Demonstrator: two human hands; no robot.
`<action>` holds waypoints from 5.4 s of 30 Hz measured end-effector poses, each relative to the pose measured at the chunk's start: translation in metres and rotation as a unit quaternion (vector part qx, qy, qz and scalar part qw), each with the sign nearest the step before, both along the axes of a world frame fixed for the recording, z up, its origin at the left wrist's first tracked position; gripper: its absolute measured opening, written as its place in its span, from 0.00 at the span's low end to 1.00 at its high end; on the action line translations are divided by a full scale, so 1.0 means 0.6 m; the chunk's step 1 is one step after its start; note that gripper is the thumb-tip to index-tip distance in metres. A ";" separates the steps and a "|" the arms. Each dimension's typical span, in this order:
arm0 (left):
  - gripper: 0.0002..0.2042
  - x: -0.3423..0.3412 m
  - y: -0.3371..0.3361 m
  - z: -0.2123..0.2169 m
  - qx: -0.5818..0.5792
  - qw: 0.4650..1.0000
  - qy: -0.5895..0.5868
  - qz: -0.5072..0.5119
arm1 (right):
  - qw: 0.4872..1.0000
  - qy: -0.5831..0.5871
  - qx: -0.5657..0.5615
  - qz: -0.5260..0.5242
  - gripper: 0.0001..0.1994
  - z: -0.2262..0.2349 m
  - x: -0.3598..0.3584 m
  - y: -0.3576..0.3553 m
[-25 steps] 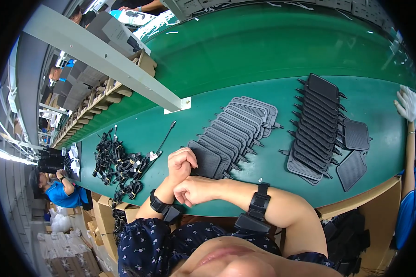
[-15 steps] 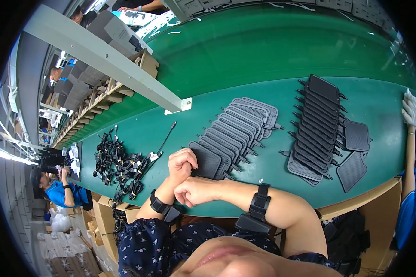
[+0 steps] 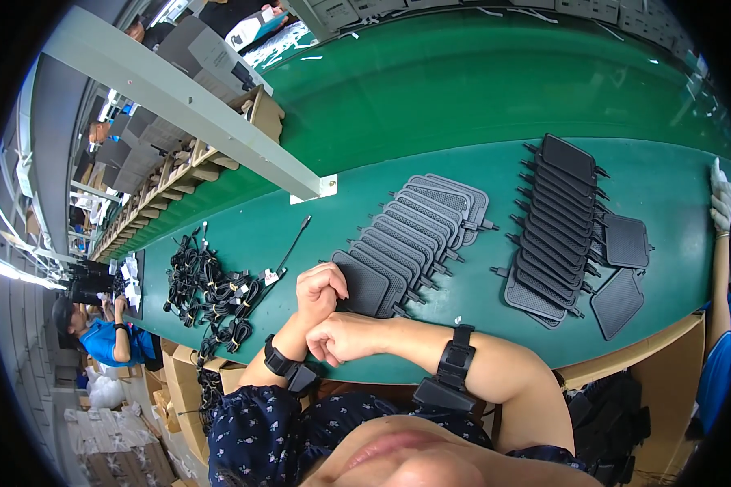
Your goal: The person picks up a cable and a base plate, assembles them, and places the unit into a tray. They then fold a cardboard box, insert the assembly, and close the box before picking up another base plate.
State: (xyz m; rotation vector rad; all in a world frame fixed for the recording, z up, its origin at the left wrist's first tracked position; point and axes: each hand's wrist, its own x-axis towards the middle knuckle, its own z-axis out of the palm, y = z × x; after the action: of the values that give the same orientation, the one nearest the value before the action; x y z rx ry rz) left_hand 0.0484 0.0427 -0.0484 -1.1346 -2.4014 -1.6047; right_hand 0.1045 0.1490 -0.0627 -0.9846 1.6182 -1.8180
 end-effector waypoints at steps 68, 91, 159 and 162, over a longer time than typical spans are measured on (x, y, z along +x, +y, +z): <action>0.38 -0.017 0.015 0.011 -0.220 0.958 0.177 0.047 | 0.997 -0.055 0.043 0.028 0.14 0.000 -0.007 0.017; 0.24 0.010 -0.025 0.030 -0.126 0.978 0.039 0.159 | 0.993 -0.030 0.115 0.026 0.17 0.040 0.007 0.017; 0.15 0.021 -0.016 0.017 0.126 0.909 -0.358 -0.175 | 0.982 -0.112 0.140 0.060 0.16 0.030 0.004 0.024; 0.15 0.017 -0.013 -0.004 0.149 0.909 -0.354 -0.164 | 0.983 -0.128 0.117 0.060 0.16 0.025 0.006 0.021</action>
State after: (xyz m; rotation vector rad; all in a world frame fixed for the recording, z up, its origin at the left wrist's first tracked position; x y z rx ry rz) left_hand 0.0589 0.0351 -0.0508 -1.0620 -2.2275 -2.7875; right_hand 0.1081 0.1616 -0.0479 -0.6957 1.5351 -1.5607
